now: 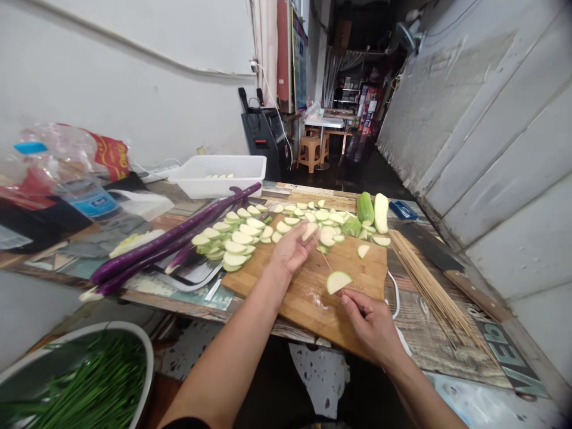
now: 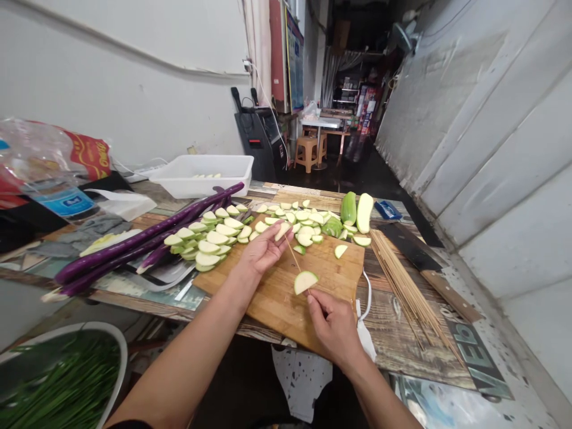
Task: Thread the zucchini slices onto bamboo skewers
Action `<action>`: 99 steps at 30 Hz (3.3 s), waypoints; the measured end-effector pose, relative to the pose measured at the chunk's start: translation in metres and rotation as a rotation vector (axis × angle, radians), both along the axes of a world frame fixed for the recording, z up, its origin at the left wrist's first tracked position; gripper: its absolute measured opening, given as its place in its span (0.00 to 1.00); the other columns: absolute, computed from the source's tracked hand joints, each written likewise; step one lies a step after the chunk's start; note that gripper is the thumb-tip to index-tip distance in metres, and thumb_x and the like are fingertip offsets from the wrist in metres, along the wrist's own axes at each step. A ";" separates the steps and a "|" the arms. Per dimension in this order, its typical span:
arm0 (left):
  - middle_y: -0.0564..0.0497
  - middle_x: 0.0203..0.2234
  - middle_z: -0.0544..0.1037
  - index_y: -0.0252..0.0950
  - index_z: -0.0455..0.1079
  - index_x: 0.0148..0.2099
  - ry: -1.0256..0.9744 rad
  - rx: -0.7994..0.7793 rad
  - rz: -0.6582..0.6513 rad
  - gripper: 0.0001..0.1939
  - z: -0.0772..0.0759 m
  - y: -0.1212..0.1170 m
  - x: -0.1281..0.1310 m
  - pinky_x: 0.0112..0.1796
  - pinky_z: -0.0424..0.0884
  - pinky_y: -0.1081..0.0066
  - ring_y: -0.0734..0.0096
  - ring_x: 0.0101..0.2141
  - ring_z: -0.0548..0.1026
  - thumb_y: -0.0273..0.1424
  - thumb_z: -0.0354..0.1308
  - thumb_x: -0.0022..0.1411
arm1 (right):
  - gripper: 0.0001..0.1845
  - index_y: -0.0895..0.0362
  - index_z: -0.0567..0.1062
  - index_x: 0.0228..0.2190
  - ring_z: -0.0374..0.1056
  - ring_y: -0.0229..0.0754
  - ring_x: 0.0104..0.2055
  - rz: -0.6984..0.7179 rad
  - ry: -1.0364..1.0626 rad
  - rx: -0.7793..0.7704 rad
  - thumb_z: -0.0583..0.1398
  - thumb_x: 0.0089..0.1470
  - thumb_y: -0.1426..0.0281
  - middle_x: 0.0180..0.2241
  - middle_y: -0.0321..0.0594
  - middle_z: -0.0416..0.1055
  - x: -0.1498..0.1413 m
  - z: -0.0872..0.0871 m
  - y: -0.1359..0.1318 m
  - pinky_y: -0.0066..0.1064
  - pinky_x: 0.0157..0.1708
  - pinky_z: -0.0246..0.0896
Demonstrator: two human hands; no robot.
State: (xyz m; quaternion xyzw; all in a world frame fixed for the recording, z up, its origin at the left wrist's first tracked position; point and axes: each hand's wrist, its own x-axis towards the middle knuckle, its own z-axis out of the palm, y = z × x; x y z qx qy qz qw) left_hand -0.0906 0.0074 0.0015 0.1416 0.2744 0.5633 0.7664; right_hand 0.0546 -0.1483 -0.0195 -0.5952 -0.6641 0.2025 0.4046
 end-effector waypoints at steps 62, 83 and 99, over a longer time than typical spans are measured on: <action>0.38 0.32 0.76 0.27 0.65 0.39 0.198 -0.093 0.069 0.05 0.014 -0.005 0.018 0.35 0.76 0.66 0.62 0.35 0.77 0.20 0.51 0.59 | 0.15 0.55 0.76 0.31 0.68 0.38 0.27 -0.004 -0.047 0.004 0.49 0.56 0.69 0.26 0.37 0.75 -0.005 0.004 0.000 0.25 0.28 0.57; 0.41 0.28 0.76 0.26 0.66 0.35 0.272 -0.035 0.105 0.04 0.004 -0.003 0.023 0.35 0.76 0.67 0.64 0.33 0.77 0.20 0.51 0.59 | 0.15 0.56 0.68 0.23 0.61 0.35 0.22 -0.042 -0.178 -0.051 0.47 0.57 0.71 0.20 0.36 0.68 -0.013 0.005 0.003 0.26 0.24 0.45; 0.43 0.29 0.76 0.27 0.66 0.34 0.215 -0.088 0.093 0.04 0.007 -0.004 0.022 0.35 0.76 0.70 0.69 0.32 0.77 0.20 0.50 0.59 | 0.16 0.57 0.71 0.29 0.66 0.38 0.28 -0.036 -0.182 -0.090 0.46 0.59 0.69 0.25 0.40 0.71 -0.019 0.001 0.009 0.27 0.28 0.50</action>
